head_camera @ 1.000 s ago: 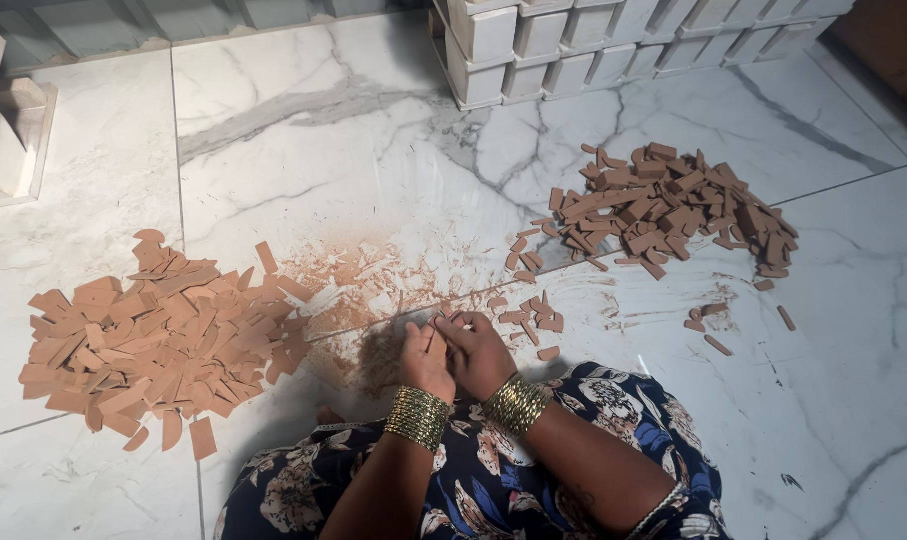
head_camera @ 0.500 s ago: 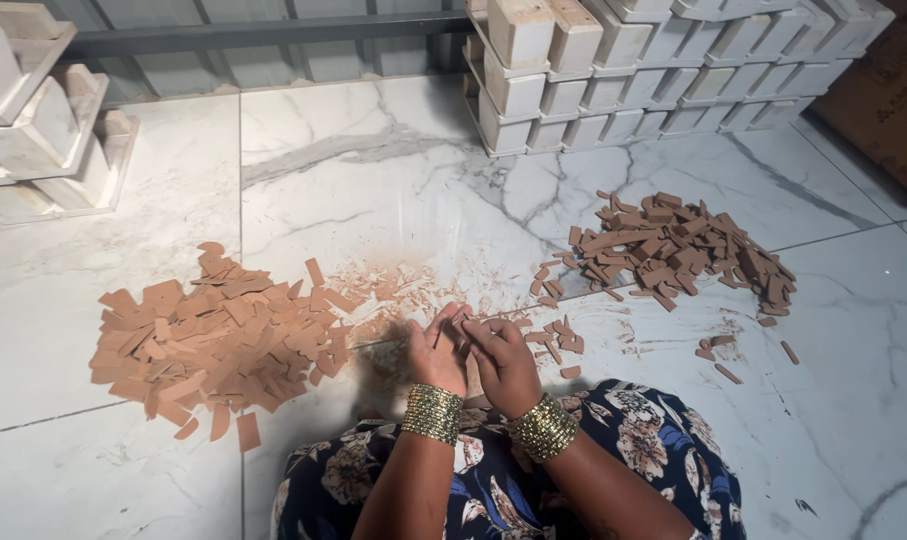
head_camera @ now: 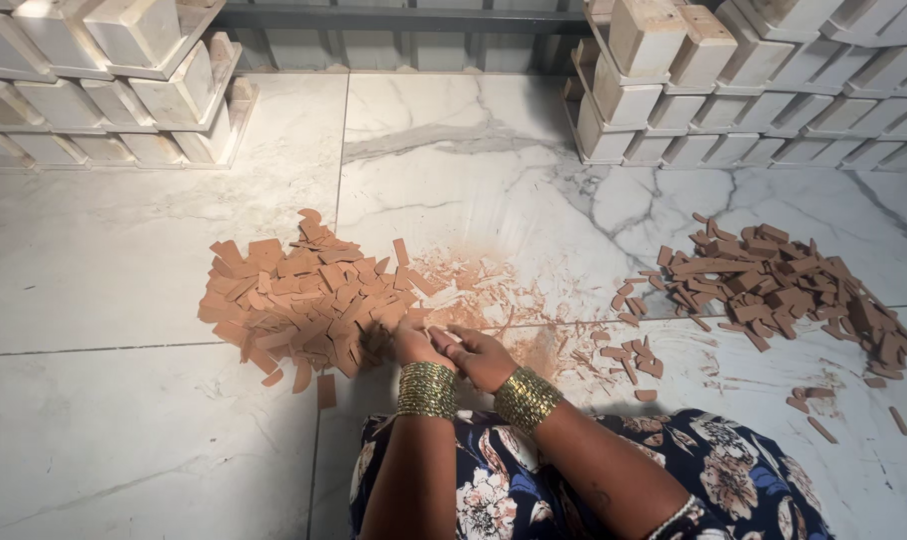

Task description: The person sits on the floor and repeatedly picks up small clay pieces, rolls them between the palms, and places them back into a pile. The hands work continuously on individual pieces without using any tools.

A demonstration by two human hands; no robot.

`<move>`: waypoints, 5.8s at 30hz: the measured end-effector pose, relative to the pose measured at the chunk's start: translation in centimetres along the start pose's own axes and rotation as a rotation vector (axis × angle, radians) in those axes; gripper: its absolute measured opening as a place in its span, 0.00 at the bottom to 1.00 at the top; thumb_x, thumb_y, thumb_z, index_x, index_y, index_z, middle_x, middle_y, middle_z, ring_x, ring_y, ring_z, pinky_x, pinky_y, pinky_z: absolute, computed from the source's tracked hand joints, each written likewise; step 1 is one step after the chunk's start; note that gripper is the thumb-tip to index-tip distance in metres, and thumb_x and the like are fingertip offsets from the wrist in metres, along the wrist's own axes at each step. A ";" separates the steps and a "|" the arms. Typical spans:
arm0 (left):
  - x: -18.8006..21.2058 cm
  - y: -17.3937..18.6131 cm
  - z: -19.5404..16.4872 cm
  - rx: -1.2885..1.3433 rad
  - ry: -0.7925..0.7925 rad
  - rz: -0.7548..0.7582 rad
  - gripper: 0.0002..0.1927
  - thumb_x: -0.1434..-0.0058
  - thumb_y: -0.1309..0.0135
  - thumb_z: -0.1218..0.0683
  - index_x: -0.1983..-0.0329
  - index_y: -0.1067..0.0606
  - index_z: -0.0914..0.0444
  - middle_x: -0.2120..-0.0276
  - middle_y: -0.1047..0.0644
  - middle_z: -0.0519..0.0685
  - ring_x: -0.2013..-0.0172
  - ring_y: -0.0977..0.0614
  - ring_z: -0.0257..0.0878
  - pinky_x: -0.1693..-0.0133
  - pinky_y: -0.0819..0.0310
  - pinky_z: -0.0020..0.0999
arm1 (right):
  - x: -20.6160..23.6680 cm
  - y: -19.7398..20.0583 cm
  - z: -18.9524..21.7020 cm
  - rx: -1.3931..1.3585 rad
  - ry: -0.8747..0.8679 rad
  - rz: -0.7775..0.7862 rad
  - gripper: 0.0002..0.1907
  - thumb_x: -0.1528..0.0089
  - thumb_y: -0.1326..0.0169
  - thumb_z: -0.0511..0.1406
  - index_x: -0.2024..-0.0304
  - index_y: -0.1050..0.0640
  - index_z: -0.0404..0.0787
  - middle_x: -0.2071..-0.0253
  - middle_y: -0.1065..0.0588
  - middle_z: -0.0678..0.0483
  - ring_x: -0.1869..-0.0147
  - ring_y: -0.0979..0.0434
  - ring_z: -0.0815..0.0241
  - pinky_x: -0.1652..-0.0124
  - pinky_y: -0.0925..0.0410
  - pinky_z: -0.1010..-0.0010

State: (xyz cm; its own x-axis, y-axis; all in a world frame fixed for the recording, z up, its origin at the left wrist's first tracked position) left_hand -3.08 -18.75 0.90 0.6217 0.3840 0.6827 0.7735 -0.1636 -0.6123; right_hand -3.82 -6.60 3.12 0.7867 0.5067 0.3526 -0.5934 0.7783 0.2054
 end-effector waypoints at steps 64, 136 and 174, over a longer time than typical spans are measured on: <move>4.1 1.0 20.0 -0.030 0.246 0.600 0.35 0.26 0.75 0.38 0.32 0.35 0.68 0.35 0.28 0.53 0.37 0.27 0.45 0.36 0.36 0.40 | 8.8 11.6 -3.9 0.670 0.275 -0.489 0.23 0.35 0.47 0.36 0.36 0.27 0.48 0.54 0.28 0.44 0.55 0.22 0.46 0.57 0.27 0.60; 5.4 -2.1 18.7 -0.049 0.322 0.551 0.28 0.25 0.69 0.44 0.32 0.36 0.66 0.37 0.30 0.55 0.39 0.27 0.43 0.36 0.36 0.42 | 8.7 14.8 -2.1 0.585 0.455 -0.433 0.27 0.41 0.47 0.27 0.38 0.22 0.48 0.54 0.28 0.44 0.55 0.23 0.48 0.55 0.27 0.62; 2.7 0.2 19.4 -0.175 0.216 0.598 0.52 0.33 0.76 0.24 0.24 0.47 0.69 0.29 0.39 0.59 0.37 0.31 0.44 0.33 0.43 0.41 | 8.1 12.1 -4.7 0.482 0.346 -0.431 0.23 0.38 0.49 0.31 0.39 0.23 0.46 0.57 0.30 0.40 0.57 0.23 0.46 0.58 0.27 0.60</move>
State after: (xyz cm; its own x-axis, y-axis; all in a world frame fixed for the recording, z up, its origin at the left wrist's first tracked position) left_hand -3.69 -0.09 -5.12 0.9471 -0.0065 0.3208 0.2846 -0.4446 -0.8493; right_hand -3.79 8.66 4.19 0.9286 0.3429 -0.1421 -0.1658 0.7258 0.6677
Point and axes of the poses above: each hand's wrist, its own x-axis away from the middle knuckle, its own y-axis out of the back of the hand, z = x × y, the point moved 2 cm from there along -x, towards the middle knuckle
